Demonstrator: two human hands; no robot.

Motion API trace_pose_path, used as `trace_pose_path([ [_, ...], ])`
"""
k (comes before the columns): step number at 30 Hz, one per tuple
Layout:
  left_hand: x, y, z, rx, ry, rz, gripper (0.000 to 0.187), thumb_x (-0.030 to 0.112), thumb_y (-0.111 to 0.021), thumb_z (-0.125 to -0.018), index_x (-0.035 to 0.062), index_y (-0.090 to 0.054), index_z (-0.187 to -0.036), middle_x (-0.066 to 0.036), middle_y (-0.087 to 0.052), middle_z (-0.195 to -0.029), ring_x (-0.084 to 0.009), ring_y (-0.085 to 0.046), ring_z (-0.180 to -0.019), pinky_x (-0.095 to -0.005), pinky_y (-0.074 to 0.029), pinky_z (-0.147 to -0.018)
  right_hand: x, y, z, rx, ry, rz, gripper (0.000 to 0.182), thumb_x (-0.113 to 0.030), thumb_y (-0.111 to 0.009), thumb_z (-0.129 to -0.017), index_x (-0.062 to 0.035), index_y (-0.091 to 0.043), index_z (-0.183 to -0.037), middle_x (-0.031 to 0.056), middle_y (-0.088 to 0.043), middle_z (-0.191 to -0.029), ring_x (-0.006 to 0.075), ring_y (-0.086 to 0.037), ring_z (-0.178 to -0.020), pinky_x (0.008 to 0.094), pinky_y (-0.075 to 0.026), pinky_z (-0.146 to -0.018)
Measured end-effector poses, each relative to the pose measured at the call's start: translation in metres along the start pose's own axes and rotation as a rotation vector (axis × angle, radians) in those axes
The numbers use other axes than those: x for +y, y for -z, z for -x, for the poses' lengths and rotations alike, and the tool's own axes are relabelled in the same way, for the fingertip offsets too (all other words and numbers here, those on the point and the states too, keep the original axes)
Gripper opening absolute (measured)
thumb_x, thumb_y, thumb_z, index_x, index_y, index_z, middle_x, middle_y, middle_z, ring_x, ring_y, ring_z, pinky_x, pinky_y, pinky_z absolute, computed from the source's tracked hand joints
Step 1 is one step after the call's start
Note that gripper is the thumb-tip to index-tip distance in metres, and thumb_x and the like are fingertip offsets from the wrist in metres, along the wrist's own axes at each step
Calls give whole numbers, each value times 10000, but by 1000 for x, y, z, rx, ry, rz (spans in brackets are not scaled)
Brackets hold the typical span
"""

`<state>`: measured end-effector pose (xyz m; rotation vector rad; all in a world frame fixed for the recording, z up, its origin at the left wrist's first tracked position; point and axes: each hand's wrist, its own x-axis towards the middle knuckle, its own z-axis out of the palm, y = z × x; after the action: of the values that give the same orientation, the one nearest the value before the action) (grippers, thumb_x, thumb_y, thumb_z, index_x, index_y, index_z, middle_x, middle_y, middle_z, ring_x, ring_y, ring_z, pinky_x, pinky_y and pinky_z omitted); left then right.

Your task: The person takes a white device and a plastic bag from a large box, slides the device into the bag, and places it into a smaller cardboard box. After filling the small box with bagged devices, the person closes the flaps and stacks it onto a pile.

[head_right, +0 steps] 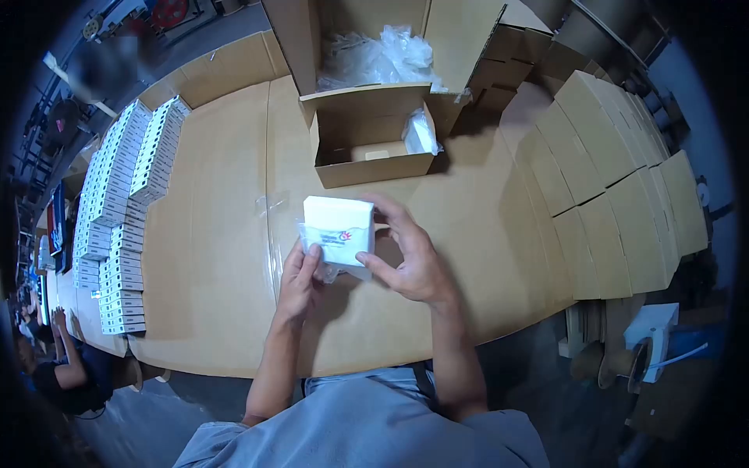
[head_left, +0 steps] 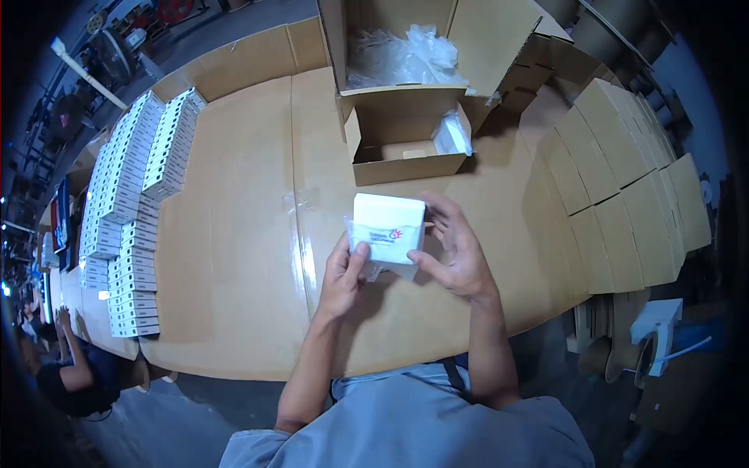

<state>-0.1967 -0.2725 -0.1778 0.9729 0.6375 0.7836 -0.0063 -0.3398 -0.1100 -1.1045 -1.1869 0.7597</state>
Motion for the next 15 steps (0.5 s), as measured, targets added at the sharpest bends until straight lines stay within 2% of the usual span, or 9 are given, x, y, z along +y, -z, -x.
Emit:
trace_pose_path([
  [1,2,-4,0,31,-20,15,443,294,-531,-1069,17,-497,-1414,8,-631,-1058,-38,-514,-827,-213,-407,-664,4,-4,4,116,-36,-165,634,24,-789,-797,-27,-512,-1365,181,-615,-1230,272,-617,-1126,373,-495,-987],
  [2,3,-10,1,63,-36,31,444,301,-524,-1072,16,-502,-1411,9,-632,-1044,-39,-514,-821,-212,-407,-663,5,-6,8,171,-72,-228,543,25,-769,-848,16,-500,-1320,173,-617,-1224,208,-620,-1112,338,-520,-948],
  [5,-3,-6,0,76,-35,4,458,323,-490,-1085,9,-504,-1418,-10,-644,-1054,-55,-542,-865,-227,-437,-711,35,-6,25,186,-224,-276,432,21,-748,-882,46,-517,-1247,153,-628,-1201,161,-638,-1057,283,-539,-901],
  [6,-4,-3,0,66,-27,-19,465,330,-477,-1090,7,-502,-1423,-19,-650,-1066,-62,-555,-889,-234,-452,-736,31,-12,24,228,-234,-258,361,16,-736,-901,59,-540,-1201,122,-660,-1133,134,-655,-983,257,-549,-863],
  [8,-1,0,0,56,-58,-49,462,328,-451,-1099,-8,-519,-1407,-41,-661,-1099,-87,-578,-950,-259,-474,-806,36,-13,27,289,-227,-235,321,19,-736,-901,60,-568,-1172,117,-676,-1095,131,-659,-971,261,-550,-870],
  [10,2,0,-2,71,-129,-151,459,333,-424,-1106,-9,-539,-1390,-44,-664,-1114,-86,-587,-951,-257,-481,-802,41,-13,27,313,-217,-234,275,22,-731,-905,63,-594,-1140,118,-687,-1079,127,-661,-964,260,-547,-876],
  [12,2,-4,-5,112,-233,-324,458,345,-396,-1112,5,-561,-1370,-28,-657,-1110,-59,-581,-892,-228,-471,-725,44,-11,29,304,-212,-254,223,25,-723,-912,66,-618,-1104,124,-691,-1087,121,-659,-962,255,-543,-883],
  [15,7,-13,-6,210,-302,-337,429,277,-440,-1106,-52,-574,-1347,-69,-666,-1177,-122,-605,-1019,-287,-492,-894,45,-11,31,316,-185,-194,169,31,-707,-923,65,-636,-1073,135,-685,-1128,124,-650,-981,256,-536,-896],
])
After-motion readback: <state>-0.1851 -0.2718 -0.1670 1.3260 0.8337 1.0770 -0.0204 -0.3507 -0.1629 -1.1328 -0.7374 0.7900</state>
